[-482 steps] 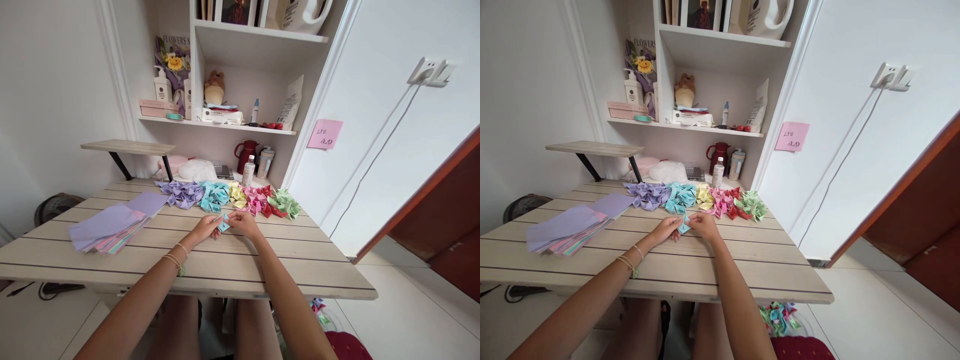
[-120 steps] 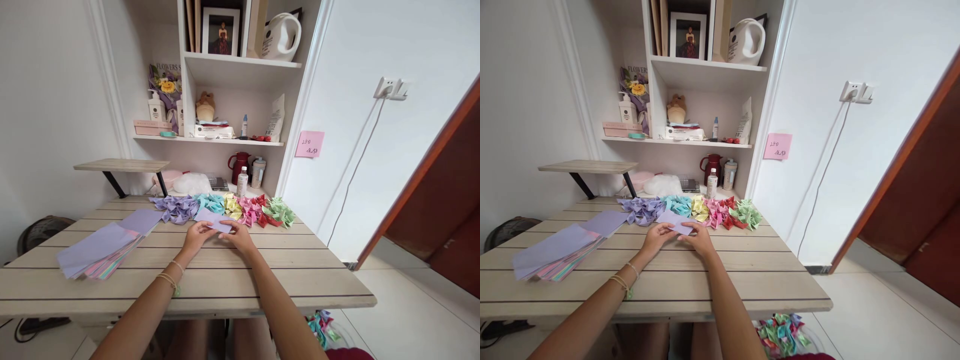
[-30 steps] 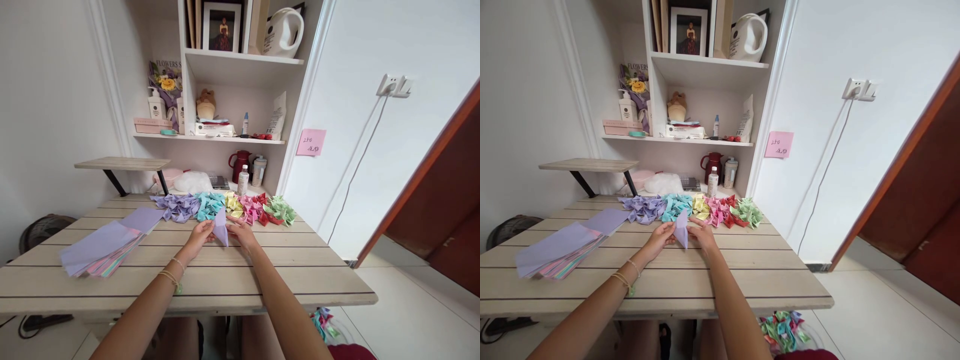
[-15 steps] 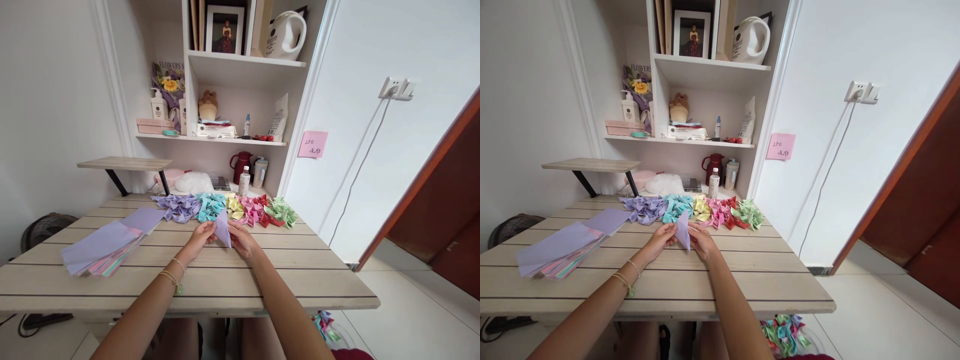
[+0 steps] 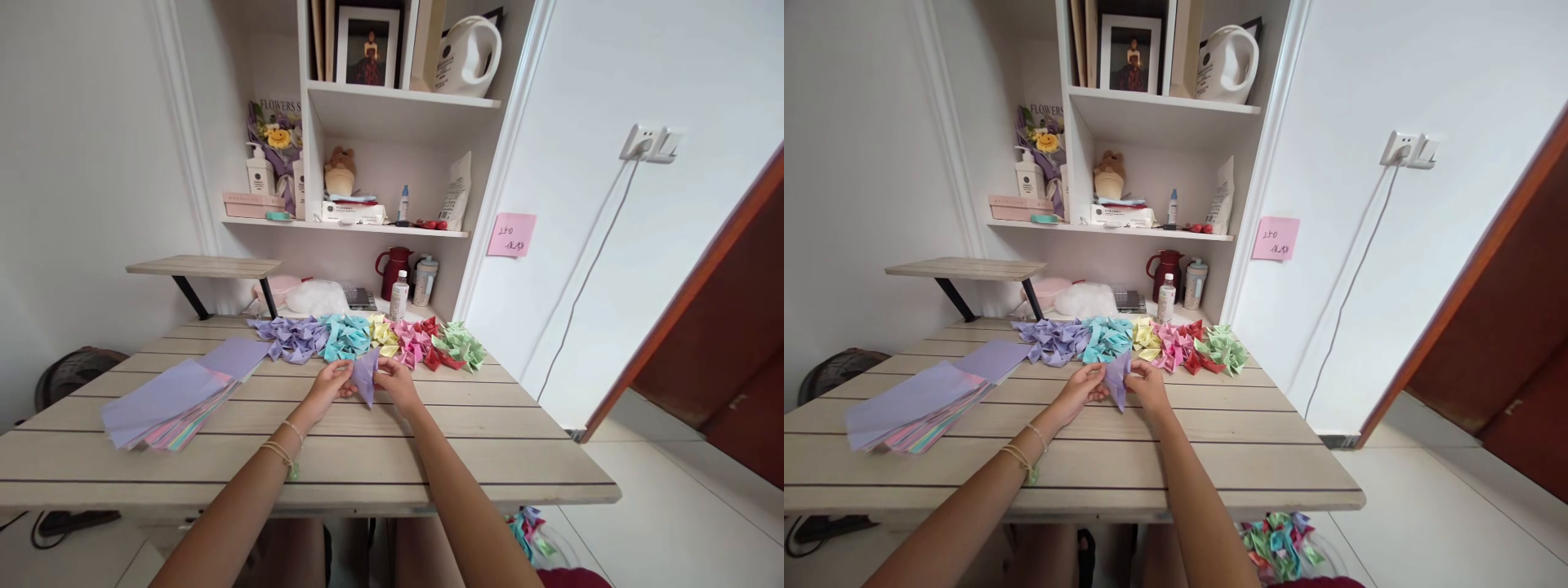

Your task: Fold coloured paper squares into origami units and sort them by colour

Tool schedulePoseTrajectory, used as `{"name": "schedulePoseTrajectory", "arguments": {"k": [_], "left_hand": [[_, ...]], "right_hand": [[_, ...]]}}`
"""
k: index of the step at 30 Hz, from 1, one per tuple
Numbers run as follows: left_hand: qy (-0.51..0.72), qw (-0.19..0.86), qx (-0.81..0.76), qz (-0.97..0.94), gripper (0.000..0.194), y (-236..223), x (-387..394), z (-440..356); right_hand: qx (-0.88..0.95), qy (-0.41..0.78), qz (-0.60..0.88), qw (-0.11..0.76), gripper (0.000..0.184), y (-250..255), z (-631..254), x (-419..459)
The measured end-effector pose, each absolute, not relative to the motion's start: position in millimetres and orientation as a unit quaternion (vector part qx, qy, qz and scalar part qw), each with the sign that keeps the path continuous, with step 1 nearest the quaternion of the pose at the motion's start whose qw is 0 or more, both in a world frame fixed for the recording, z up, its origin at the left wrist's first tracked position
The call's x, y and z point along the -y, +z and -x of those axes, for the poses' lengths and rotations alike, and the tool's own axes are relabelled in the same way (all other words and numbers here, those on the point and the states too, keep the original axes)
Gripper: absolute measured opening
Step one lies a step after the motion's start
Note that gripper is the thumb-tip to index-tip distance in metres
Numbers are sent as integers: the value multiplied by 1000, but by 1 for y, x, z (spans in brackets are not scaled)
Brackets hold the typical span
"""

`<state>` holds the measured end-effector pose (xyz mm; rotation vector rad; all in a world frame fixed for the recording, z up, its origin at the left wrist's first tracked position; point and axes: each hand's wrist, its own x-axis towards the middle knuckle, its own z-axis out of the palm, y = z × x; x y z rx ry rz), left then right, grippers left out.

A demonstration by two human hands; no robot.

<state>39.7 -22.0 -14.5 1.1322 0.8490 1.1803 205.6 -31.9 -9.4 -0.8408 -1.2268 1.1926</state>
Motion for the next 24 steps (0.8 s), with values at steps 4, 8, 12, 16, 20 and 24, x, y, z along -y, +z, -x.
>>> {"name": "schedulePoseTrajectory", "arguments": {"k": [4, 8, 12, 16, 20, 24], "left_hand": [[502, 610, -369, -488, 39, -16, 21, -41], [473, 621, -361, -510, 42, -18, 20, -42], [475, 618, -372, -504, 42, -18, 21, -42], [460, 610, -383, -519, 45, -15, 23, -41], [453, 604, -392, -526, 47, -12, 26, -41], [456, 598, -402, -523, 45, -12, 26, -42]], "right_hand": [[554, 490, 375, 559, 33, -10, -205, 34], [593, 448, 361, 563, 37, -8, -202, 35], [600, 374, 394, 587, 27, -8, -204, 31], [614, 334, 414, 584, 21, -12, -207, 29], [673, 290, 425, 531, 21, -14, -209, 31], [695, 274, 427, 510, 22, -13, -207, 32]]}}
